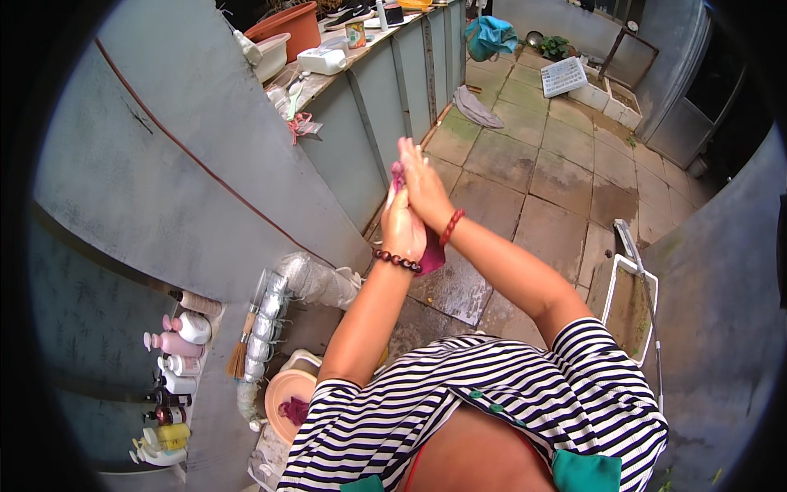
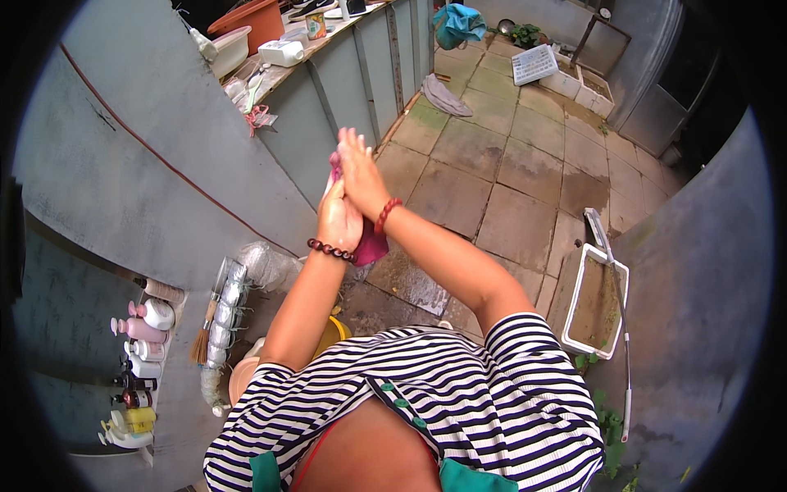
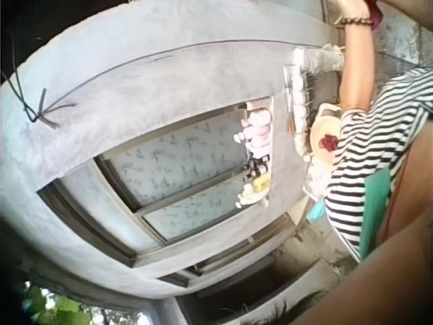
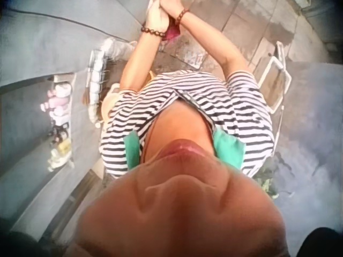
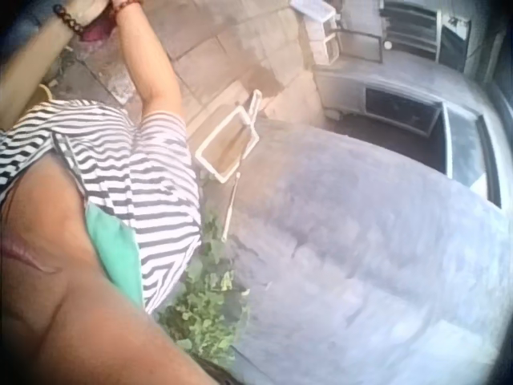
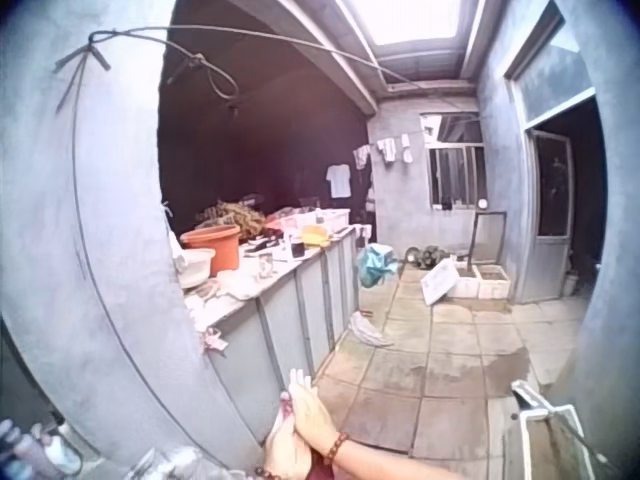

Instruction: The person hand-washes a maroon garment in a basin of water. They repeatedly scrub the fabric with a bar of soap, rinse it under running water, and wring it out. The process is repeated several times before the garment is left soaking in the basin.

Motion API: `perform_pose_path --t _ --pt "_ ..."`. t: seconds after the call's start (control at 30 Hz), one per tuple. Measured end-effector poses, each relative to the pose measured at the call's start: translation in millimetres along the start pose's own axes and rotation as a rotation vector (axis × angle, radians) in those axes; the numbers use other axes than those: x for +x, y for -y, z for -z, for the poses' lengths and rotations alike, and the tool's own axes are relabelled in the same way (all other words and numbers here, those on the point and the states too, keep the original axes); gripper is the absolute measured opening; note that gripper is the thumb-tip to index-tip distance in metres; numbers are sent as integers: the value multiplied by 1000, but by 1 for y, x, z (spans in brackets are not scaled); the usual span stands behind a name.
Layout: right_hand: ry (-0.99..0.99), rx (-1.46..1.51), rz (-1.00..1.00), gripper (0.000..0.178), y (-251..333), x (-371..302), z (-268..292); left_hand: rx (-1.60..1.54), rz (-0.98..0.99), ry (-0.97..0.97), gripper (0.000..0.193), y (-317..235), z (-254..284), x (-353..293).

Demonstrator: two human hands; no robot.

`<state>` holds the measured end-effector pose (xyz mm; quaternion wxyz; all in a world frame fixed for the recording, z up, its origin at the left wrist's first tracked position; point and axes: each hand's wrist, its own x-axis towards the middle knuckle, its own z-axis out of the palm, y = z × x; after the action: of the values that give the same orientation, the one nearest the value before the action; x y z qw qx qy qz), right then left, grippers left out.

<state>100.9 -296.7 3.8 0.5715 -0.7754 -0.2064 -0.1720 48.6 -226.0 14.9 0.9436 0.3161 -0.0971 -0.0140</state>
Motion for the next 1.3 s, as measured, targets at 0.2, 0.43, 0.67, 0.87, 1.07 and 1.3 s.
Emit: perform_pose_path --t 0.2,0.43,0.67,0.87,1.07,1.3 --pt "153 58 12 59 54 -40 -13 47 -133 24 55 -1 38 6" --pt "-144 311 -156 60 0 15 15 104 29 -4 47 6 -12 -14" --pt "-23 497 -37 31 50 -49 -3 -98 -9 129 52 5 61 20" --pt "8 1077 -515 40 45 19 33 655 49 -321 78 17 -2 -9" --pt "96 557 -161 47 3 -5 22 334 171 -600 75 6 7 16" --pt "40 259 207 24 33 -27 16 485 33 -502 74 12 12 13"
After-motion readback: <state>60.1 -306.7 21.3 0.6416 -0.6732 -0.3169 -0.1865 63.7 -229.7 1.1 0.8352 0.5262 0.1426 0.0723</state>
